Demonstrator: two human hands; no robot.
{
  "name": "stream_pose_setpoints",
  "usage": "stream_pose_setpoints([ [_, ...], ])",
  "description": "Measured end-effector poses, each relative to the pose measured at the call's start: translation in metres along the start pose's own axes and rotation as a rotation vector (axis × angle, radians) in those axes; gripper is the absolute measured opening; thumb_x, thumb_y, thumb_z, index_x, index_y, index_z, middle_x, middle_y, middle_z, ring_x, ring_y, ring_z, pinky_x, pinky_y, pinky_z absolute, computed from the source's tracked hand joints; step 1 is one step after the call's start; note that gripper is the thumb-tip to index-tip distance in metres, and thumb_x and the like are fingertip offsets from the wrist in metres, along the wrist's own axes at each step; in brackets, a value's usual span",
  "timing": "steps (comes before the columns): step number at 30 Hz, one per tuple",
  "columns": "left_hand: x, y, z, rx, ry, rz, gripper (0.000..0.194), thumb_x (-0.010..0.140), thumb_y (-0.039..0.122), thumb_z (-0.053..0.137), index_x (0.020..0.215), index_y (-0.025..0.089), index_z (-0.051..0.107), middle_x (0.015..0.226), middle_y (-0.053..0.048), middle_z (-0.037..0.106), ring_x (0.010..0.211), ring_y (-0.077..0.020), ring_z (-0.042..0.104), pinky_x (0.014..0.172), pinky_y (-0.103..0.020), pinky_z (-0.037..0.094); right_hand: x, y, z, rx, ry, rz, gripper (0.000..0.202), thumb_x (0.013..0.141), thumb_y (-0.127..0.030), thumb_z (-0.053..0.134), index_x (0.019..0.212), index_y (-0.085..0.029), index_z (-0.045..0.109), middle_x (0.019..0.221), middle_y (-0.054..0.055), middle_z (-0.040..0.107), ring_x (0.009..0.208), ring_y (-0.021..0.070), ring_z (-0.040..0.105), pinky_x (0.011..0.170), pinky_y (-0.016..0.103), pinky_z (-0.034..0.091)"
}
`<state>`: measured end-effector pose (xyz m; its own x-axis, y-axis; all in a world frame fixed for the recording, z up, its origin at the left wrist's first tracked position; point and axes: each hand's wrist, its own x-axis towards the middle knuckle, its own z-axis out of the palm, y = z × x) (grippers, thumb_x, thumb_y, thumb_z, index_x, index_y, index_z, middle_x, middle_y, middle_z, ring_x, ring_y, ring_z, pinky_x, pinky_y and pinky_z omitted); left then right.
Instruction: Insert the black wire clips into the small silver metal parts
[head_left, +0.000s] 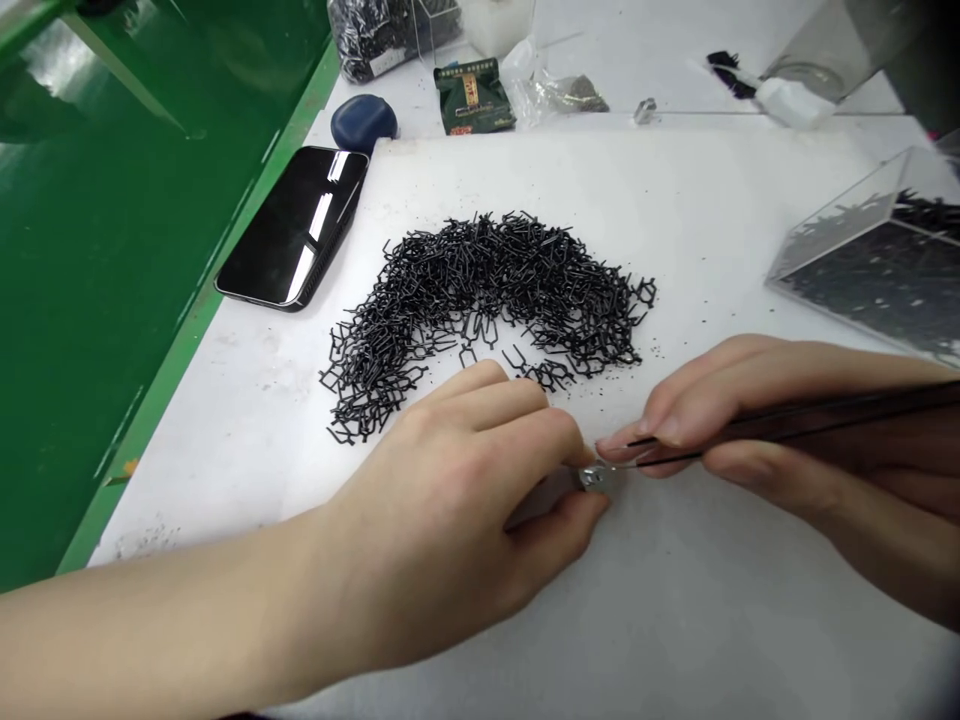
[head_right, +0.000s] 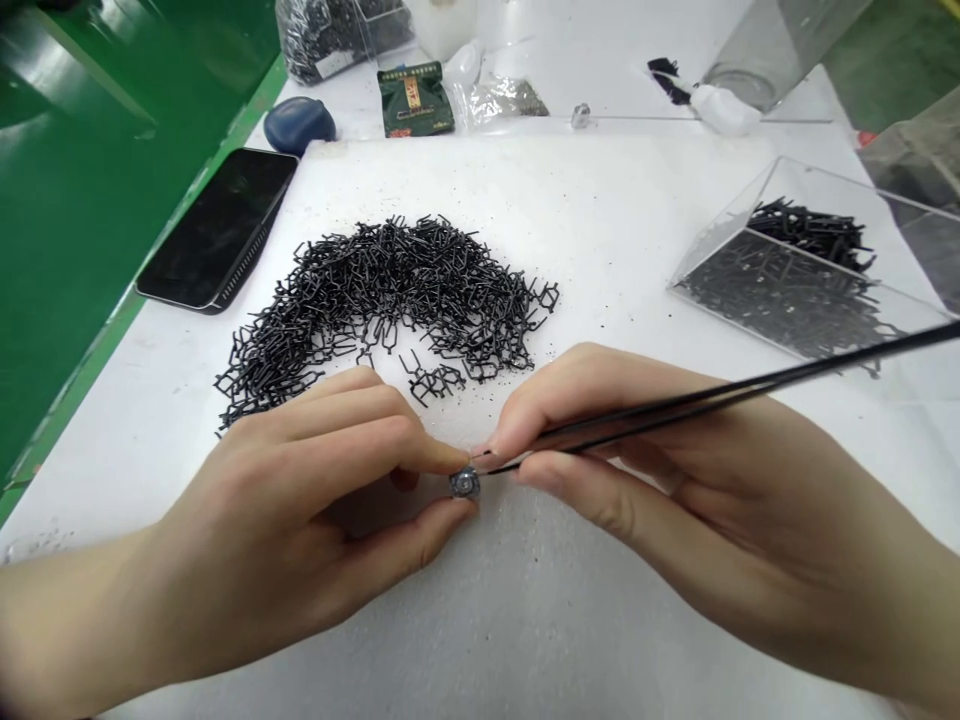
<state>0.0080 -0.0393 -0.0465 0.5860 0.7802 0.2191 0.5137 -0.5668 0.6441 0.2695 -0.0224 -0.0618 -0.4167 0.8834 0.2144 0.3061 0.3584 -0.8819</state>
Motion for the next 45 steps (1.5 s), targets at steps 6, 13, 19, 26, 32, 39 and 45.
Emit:
stream_pose_setpoints([
  [6,0.0001,-0.0023,0.0022,-0.007,0.059,0.033,0.010,0.099,0.013,0.074,0.094,0.008,0.083,0.077,-0.001,0.067,0.075,-0.0142,0.057,0.078,-0.027,0.052,0.0009,0.0016,-0.0005,-0.141,-0.071,-0.086,0.017,0.100,-0.029,0.074,0.113,-0.038,0.078,0.108,-0.004,0.081,0.103,0.0194,0.078,0.085,0.026,0.066],
  [13,-0.0034,-0.0036,0.0037,0.031,0.075,0.020,0.009,0.097,0.015,0.076,0.092,0.011,0.083,0.075,0.000,0.070,0.072,-0.0136,0.060,0.076,-0.027,0.053,0.0049,-0.0030,-0.0001,-0.134,-0.102,-0.064,0.009,0.102,-0.032,0.073,0.110,-0.036,0.076,0.104,-0.005,0.081,0.092,0.0153,0.076,0.078,0.024,0.064],
  [19,-0.0019,0.0012,0.0015,-0.023,0.121,0.006,0.013,0.094,0.015,0.082,0.106,0.010,0.083,0.084,-0.002,0.075,0.075,-0.0130,0.066,0.075,-0.026,0.057,0.0043,-0.0012,-0.0014,-0.153,-0.111,-0.049,0.013,0.104,-0.032,0.071,0.114,-0.038,0.076,0.107,-0.006,0.081,0.098,0.0164,0.076,0.086,0.028,0.062],
  [26,-0.0029,-0.0005,0.0015,-0.038,0.102,0.038,0.011,0.094,0.009,0.081,0.103,0.010,0.086,0.083,-0.003,0.078,0.078,-0.0146,0.067,0.077,-0.028,0.060,0.0007,-0.0046,0.0009,-0.122,-0.096,-0.050,0.015,0.102,-0.031,0.072,0.112,-0.042,0.076,0.105,-0.006,0.079,0.097,0.0203,0.076,0.081,0.033,0.062],
  [32,-0.0022,-0.0007,0.0006,-0.054,0.099,0.024,0.008,0.095,0.010,0.081,0.100,0.011,0.087,0.082,-0.003,0.078,0.077,-0.0146,0.067,0.075,-0.028,0.060,0.0035,-0.0034,0.0005,-0.128,-0.112,-0.060,0.017,0.101,-0.032,0.072,0.113,-0.043,0.075,0.103,-0.007,0.077,0.091,0.0169,0.074,0.081,0.027,0.064],
  [39,-0.0039,0.0026,-0.0012,-0.032,0.086,0.035,0.009,0.097,0.010,0.079,0.096,0.010,0.087,0.078,-0.004,0.075,0.075,-0.0149,0.064,0.076,-0.029,0.059,0.0010,-0.0008,0.0022,-0.128,-0.098,-0.097,0.022,0.099,-0.031,0.074,0.117,-0.042,0.076,0.107,-0.005,0.078,0.095,0.0188,0.076,0.079,0.024,0.067],
  [45,-0.0035,0.0005,0.0013,-0.009,0.083,0.037,0.012,0.098,0.011,0.077,0.089,0.009,0.085,0.079,-0.004,0.073,0.076,-0.0156,0.063,0.076,-0.030,0.058,-0.0006,-0.0004,0.0008,-0.163,-0.105,-0.100,0.021,0.099,-0.035,0.073,0.117,-0.043,0.076,0.109,-0.004,0.079,0.097,0.0207,0.078,0.078,0.025,0.069],
])
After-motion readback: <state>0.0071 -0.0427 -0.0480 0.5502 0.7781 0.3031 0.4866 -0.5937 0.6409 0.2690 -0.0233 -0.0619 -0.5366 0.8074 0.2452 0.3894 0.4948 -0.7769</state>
